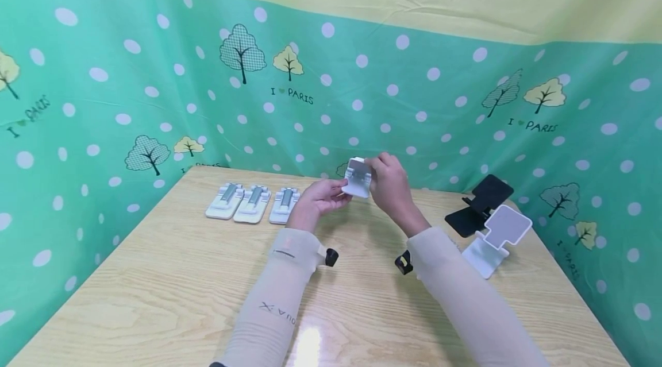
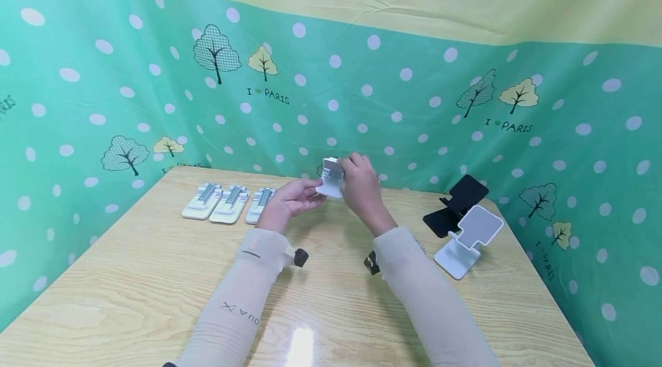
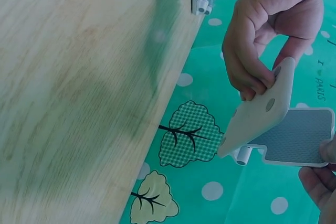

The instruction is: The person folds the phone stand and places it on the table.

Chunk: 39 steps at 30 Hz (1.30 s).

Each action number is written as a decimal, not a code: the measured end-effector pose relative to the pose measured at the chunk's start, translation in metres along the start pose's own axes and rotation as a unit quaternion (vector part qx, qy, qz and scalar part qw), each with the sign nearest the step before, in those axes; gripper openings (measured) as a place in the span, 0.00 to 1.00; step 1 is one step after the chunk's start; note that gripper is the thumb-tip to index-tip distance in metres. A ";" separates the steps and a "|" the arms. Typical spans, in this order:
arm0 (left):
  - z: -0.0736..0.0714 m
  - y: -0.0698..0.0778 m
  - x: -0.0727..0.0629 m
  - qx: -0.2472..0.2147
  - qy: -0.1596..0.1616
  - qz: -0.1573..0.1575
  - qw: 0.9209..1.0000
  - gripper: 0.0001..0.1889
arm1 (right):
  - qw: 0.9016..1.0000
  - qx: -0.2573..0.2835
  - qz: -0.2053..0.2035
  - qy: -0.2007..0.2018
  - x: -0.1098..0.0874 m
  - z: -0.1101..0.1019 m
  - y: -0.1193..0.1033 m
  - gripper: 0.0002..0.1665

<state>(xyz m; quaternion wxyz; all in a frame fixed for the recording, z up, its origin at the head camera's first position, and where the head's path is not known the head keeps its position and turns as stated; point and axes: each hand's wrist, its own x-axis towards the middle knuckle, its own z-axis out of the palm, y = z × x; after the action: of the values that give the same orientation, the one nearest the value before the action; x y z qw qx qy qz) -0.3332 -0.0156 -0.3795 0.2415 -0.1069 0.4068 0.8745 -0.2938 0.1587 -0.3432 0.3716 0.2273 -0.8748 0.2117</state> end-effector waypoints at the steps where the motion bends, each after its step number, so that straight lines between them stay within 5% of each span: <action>1: 0.000 0.000 0.000 0.000 -0.002 0.000 1.000 0.16 | 1.000 0.000 -0.002 -0.001 -0.001 0.000 0.000 0.13; 28: -0.004 0.002 -0.001 -0.064 0.012 -0.006 0.998 0.13 | 0.999 0.011 -0.031 -0.023 -0.011 0.005 -0.001 0.14; 39: -0.006 0.004 -0.003 -0.086 0.014 -0.006 0.996 0.33 | 0.997 -0.005 -0.067 -0.030 -0.016 0.006 -0.007 0.19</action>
<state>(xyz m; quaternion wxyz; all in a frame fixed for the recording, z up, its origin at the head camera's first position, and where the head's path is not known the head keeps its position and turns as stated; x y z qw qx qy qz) -0.3332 -0.0231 -0.3795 0.2312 -0.1419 0.3325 0.9032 -0.2833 0.1539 -0.3577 0.3598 0.2898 -0.8694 0.1750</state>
